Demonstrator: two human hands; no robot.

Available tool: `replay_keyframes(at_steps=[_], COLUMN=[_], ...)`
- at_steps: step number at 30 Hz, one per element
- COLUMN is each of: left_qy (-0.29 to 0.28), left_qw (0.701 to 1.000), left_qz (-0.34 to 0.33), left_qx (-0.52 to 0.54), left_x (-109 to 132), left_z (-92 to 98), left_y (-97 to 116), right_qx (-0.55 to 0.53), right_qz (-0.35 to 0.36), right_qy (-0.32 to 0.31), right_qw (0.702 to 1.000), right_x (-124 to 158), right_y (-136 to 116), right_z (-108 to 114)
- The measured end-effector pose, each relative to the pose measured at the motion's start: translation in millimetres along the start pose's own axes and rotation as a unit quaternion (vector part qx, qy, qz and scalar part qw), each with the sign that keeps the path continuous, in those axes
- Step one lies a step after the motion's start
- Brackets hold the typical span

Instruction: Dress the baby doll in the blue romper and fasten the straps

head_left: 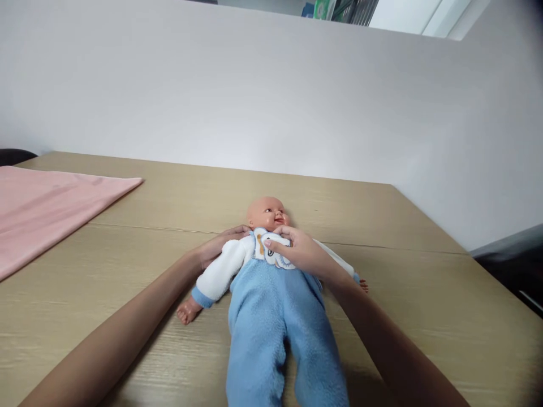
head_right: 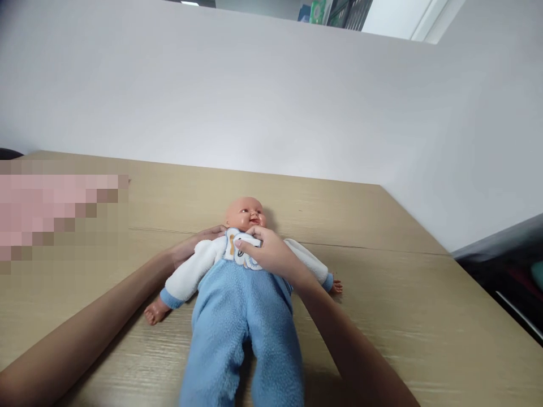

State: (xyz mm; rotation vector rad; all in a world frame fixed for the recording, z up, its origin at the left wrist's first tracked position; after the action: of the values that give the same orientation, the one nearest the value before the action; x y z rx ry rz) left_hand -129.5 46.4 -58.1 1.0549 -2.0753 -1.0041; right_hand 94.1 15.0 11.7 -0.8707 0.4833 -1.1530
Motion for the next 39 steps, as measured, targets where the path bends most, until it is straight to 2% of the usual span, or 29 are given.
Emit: replay_keyframes(at_steps=[3,5,8,10,12,15,17,20,22,24,26,28,30,32,33,35,37,39], left_qy=[-0.006,-0.018,-0.062,-0.082,-0.075,-0.062,-0.079,-0.093,-0.089,-0.070,-0.034,-0.006,-0.017,-0.076,-0.114,-0.165,-0.194,-0.206], left_qw=[0.999,0.983,0.920,0.883,0.839,0.785,0.773,0.778,0.781,0.764,0.724,0.683,0.677,0.686,0.686,0.682,0.686,0.700], left_qz=[0.001,0.001,0.028,0.059,0.090,0.111,0.098,0.081,0.072,0.048,-0.010,-0.104,-0.205,-0.264,-0.269,-0.242,-0.208,-0.197], left_qx=[-0.050,-0.182,-0.386,-0.459,-0.531,-0.606,-0.622,-0.616,-0.614,-0.639,-0.689,-0.723,-0.706,-0.674,-0.666,-0.670,-0.670,-0.655], left_x=[7.1,14.4,27.9,37.0,44.5,50.2,50.0,47.5,48.2,52.4,58.7,62.8,59.8,46.7,37.1,15.4,-2.8,-12.9], left_z=[0.0,-0.8,-2.5,-2.1,-0.6,-1.2,-3.7,-3.2,-0.6,-2.1,-15.4,-45.1,-86.6,-127.6,-143.8,-162.8,-165.8,-159.9], left_y=[12.8,27.5,48.7,58.3,64.6,69.8,70.7,70.8,71.9,74.3,75.9,72.6,61.1,41.8,30.8,10.8,-2.9,-9.8], right_qx=[0.045,0.069,0.123,0.173,0.229,0.262,0.240,0.195,0.176,0.141,0.070,0.009,-0.017,-0.043,-0.065,-0.100,-0.089,-0.013], right_qz=[-0.001,0.008,0.031,0.026,0.003,-0.019,-0.016,-0.013,-0.011,-0.004,0.000,0.015,0.047,0.065,0.061,0.039,0.020,0.021], right_qy=[0.041,0.056,0.069,0.083,0.093,0.066,0.043,0.044,0.047,0.039,0.047,0.100,0.165,0.218,0.241,0.283,0.299,0.300], right_qw=[0.998,0.996,0.990,0.981,0.969,0.963,0.970,0.980,0.983,0.989,0.996,0.995,0.985,0.973,0.966,0.953,0.950,0.954], right_x=[8.2,12.0,13.9,14.3,15.2,17.2,19.8,31.4,47.4,69.1,91.8,109.8,119.0,119.3,117.4,113.3,112.6,117.2], right_y=[-8.3,-11.6,-10.5,-6.4,-2.1,1.9,4.0,12.2,22.5,36.0,50.8,63.7,72.2,77.4,79.5,82.9,84.2,82.2], right_z=[7.2,8.6,7.5,9.8,16.8,29.2,33.8,34.4,32.0,28.0,22.2,14.7,4.9,-5.8,-10.6,-17.4,-19.2,-13.9])
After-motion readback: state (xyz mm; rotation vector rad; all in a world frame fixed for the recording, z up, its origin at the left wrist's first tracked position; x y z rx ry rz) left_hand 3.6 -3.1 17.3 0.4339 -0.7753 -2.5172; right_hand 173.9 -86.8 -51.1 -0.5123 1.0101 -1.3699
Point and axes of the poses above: each hand's wrist, its own x-axis away from the middle knuckle, its own z-axis out of the back of the hand, y = z × x, the point moved 2 cm from there along -x, towards the middle knuckle, and after that the axes turned 11 degrees about x, right-handed, at the moved point
